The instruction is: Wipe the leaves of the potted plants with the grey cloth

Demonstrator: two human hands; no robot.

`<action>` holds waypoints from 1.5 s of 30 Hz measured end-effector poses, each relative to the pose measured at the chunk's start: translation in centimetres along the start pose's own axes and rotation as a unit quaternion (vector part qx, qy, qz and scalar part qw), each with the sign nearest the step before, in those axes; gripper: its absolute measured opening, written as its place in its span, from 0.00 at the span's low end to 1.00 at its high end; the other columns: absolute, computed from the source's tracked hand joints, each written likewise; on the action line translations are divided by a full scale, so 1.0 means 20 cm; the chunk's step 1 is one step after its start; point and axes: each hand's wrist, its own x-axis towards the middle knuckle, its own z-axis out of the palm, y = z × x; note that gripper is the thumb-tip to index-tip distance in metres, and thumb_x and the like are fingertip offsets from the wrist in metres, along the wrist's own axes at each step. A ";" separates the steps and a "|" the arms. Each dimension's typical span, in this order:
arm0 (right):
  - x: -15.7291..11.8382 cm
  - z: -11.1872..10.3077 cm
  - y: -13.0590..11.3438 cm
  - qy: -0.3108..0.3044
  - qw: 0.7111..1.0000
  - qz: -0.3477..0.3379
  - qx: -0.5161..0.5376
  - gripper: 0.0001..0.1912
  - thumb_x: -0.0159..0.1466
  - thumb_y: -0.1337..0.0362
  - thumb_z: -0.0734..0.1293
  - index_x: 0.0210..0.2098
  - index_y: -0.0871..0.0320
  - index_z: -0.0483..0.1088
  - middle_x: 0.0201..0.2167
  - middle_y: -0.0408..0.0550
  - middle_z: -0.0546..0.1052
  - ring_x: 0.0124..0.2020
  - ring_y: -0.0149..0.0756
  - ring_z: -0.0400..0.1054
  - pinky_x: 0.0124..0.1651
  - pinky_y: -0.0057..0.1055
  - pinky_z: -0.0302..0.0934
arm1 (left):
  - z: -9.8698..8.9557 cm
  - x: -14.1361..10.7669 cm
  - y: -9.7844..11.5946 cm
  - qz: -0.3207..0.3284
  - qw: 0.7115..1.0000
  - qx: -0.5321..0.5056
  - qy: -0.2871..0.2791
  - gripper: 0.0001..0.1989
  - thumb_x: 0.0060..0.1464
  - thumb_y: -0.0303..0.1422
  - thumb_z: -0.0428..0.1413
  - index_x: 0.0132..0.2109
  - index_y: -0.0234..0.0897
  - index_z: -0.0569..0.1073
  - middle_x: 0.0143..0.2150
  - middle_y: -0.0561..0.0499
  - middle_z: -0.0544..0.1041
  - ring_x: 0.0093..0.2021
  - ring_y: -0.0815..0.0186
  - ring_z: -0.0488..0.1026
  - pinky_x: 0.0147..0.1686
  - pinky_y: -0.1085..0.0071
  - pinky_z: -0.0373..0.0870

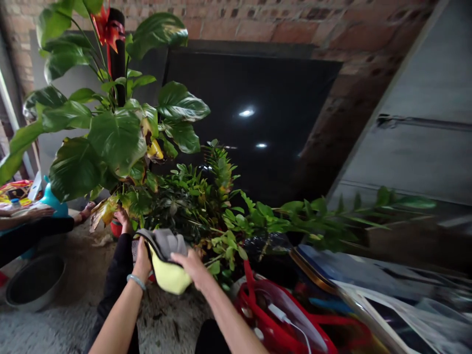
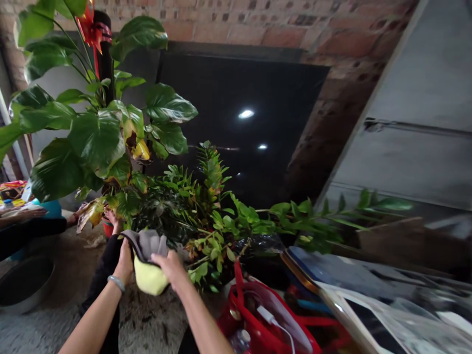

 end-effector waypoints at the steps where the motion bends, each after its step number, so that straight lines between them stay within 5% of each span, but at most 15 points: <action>1: -0.06 0.00 0.03 -0.023 0.999 0.036 0.011 0.11 0.42 0.61 0.79 0.24 0.56 0.79 0.22 0.49 0.82 0.32 0.55 0.79 0.37 0.44 0.72 | -0.02 -0.02 0.00 0.016 1.000 0.010 0.009 0.26 0.57 0.51 0.58 0.56 0.41 0.77 0.44 0.44 0.83 0.51 0.49 0.78 0.49 0.59 0.75; 3: -0.11 -0.01 0.00 -0.043 0.994 0.075 0.060 0.15 0.45 0.54 0.78 0.29 0.56 0.80 0.28 0.50 0.85 0.37 0.55 0.80 0.41 0.43 0.73 | -0.05 -0.04 -0.01 0.040 0.999 0.027 0.012 0.22 0.56 0.45 0.62 0.56 0.44 0.77 0.48 0.46 0.82 0.53 0.51 0.77 0.50 0.61 0.74; 5: -0.06 -0.04 -0.11 -0.006 0.992 0.044 0.122 0.20 0.47 0.49 0.76 0.33 0.56 0.80 0.33 0.51 0.85 0.42 0.54 0.80 0.44 0.43 0.73 | -0.04 -0.04 -0.01 0.034 0.999 0.040 0.002 0.18 0.56 0.39 0.62 0.53 0.42 0.78 0.47 0.45 0.82 0.50 0.53 0.77 0.49 0.61 0.74; 8: 0.13 -0.09 -0.25 0.162 0.979 -0.092 0.088 0.20 0.48 0.49 0.75 0.35 0.55 0.77 0.37 0.52 0.85 0.47 0.54 0.78 0.48 0.41 0.72 | 0.03 0.00 0.01 0.002 0.999 0.051 -0.016 0.12 0.59 0.35 0.60 0.49 0.38 0.78 0.39 0.45 0.79 0.42 0.57 0.77 0.46 0.60 0.75; 10: 0.22 -0.12 -0.23 0.239 0.963 -0.120 -0.023 0.16 0.46 0.52 0.76 0.31 0.53 0.76 0.35 0.53 0.85 0.48 0.54 0.77 0.51 0.41 0.69 | 0.06 0.02 0.03 -0.007 0.999 0.043 -0.015 0.10 0.62 0.35 0.57 0.47 0.36 0.77 0.38 0.46 0.77 0.40 0.59 0.76 0.45 0.60 0.75; 13: 0.19 -0.14 -0.05 0.164 0.969 -0.069 -0.172 0.12 0.41 0.60 0.78 0.26 0.53 0.76 0.29 0.52 0.84 0.43 0.55 0.78 0.51 0.43 0.68 | 0.05 0.00 0.06 -0.034 0.999 0.029 0.002 0.14 0.66 0.40 0.51 0.48 0.36 0.76 0.43 0.43 0.76 0.39 0.59 0.77 0.43 0.59 0.75; 16: 0.03 -0.17 0.14 0.053 0.982 -0.064 -0.169 0.14 0.44 0.61 0.77 0.32 0.55 0.80 0.30 0.50 0.84 0.38 0.52 0.78 0.49 0.42 0.69 | -0.02 -0.06 0.07 -0.058 0.998 0.025 -0.001 0.19 0.67 0.44 0.48 0.49 0.36 0.75 0.52 0.41 0.76 0.38 0.60 0.77 0.41 0.61 0.74; 19: -0.11 -0.20 0.20 0.099 0.983 -0.090 -0.125 0.18 0.46 0.58 0.78 0.37 0.55 0.81 0.35 0.51 0.84 0.42 0.51 0.77 0.50 0.41 0.68 | -0.06 -0.12 0.07 -0.054 0.998 0.031 0.015 0.18 0.67 0.44 0.48 0.50 0.36 0.75 0.57 0.40 0.75 0.41 0.60 0.77 0.40 0.63 0.74; 23: -0.17 -0.25 0.13 0.173 0.952 -0.140 -0.210 0.17 0.47 0.55 0.76 0.35 0.53 0.78 0.33 0.51 0.82 0.41 0.53 0.75 0.52 0.45 0.66 | -0.03 -0.20 0.06 0.003 0.997 0.052 0.064 0.13 0.63 0.39 0.53 0.48 0.38 0.75 0.57 0.42 0.75 0.40 0.62 0.76 0.41 0.63 0.75; 28: -0.18 -0.30 0.13 0.178 0.931 -0.192 -0.254 0.18 0.49 0.53 0.74 0.36 0.55 0.76 0.32 0.52 0.81 0.38 0.52 0.75 0.49 0.49 0.67 | 0.07 -0.28 0.01 -0.040 0.990 0.132 0.001 0.16 0.52 0.40 0.64 0.46 0.38 0.75 0.49 0.45 0.77 0.37 0.63 0.76 0.33 0.66 0.76; 32: -0.20 -0.29 0.19 0.146 0.968 -0.156 -0.134 0.20 0.50 0.54 0.77 0.40 0.57 0.78 0.37 0.53 0.83 0.43 0.51 0.76 0.51 0.44 0.68 | 0.11 -0.31 -0.07 -0.051 0.984 0.168 -0.001 0.17 0.44 0.38 0.68 0.38 0.38 0.72 0.34 0.52 0.76 0.29 0.66 0.73 0.29 0.68 0.74; 35: -0.20 -0.28 0.22 0.196 0.976 -0.087 0.032 0.23 0.48 0.56 0.79 0.42 0.58 0.78 0.41 0.52 0.84 0.47 0.49 0.77 0.52 0.41 0.69 | 0.10 -0.32 -0.12 -0.065 0.985 0.158 0.030 0.17 0.39 0.29 0.66 0.37 0.39 0.69 0.24 0.58 0.71 0.23 0.69 0.70 0.27 0.71 0.70; 38: -0.17 -0.27 0.20 0.237 0.950 -0.037 0.200 0.21 0.47 0.58 0.79 0.39 0.57 0.77 0.37 0.46 0.84 0.43 0.44 0.79 0.47 0.38 0.73 | 0.08 -0.35 -0.15 -0.103 0.986 0.128 0.030 0.21 0.38 0.24 0.63 0.42 0.40 0.69 0.22 0.61 0.69 0.22 0.69 0.70 0.26 0.73 0.67; 41: -0.15 -0.25 0.18 0.189 0.924 0.040 0.329 0.16 0.49 0.59 0.78 0.35 0.56 0.76 0.33 0.44 0.84 0.36 0.42 0.80 0.42 0.37 0.75 | 0.07 -0.38 -0.19 -0.134 0.983 0.121 -0.017 0.27 0.38 0.24 0.60 0.49 0.41 0.71 0.22 0.61 0.70 0.21 0.69 0.69 0.25 0.73 0.65; 45: -0.19 -0.20 0.22 0.145 0.889 0.169 0.400 0.09 0.54 0.59 0.75 0.32 0.55 0.76 0.28 0.44 0.84 0.29 0.42 0.79 0.35 0.37 0.76 | 0.06 -0.39 -0.22 -0.171 0.975 0.117 -0.082 0.17 0.37 0.26 0.59 0.39 0.38 0.74 0.26 0.55 0.76 0.24 0.67 0.71 0.26 0.71 0.65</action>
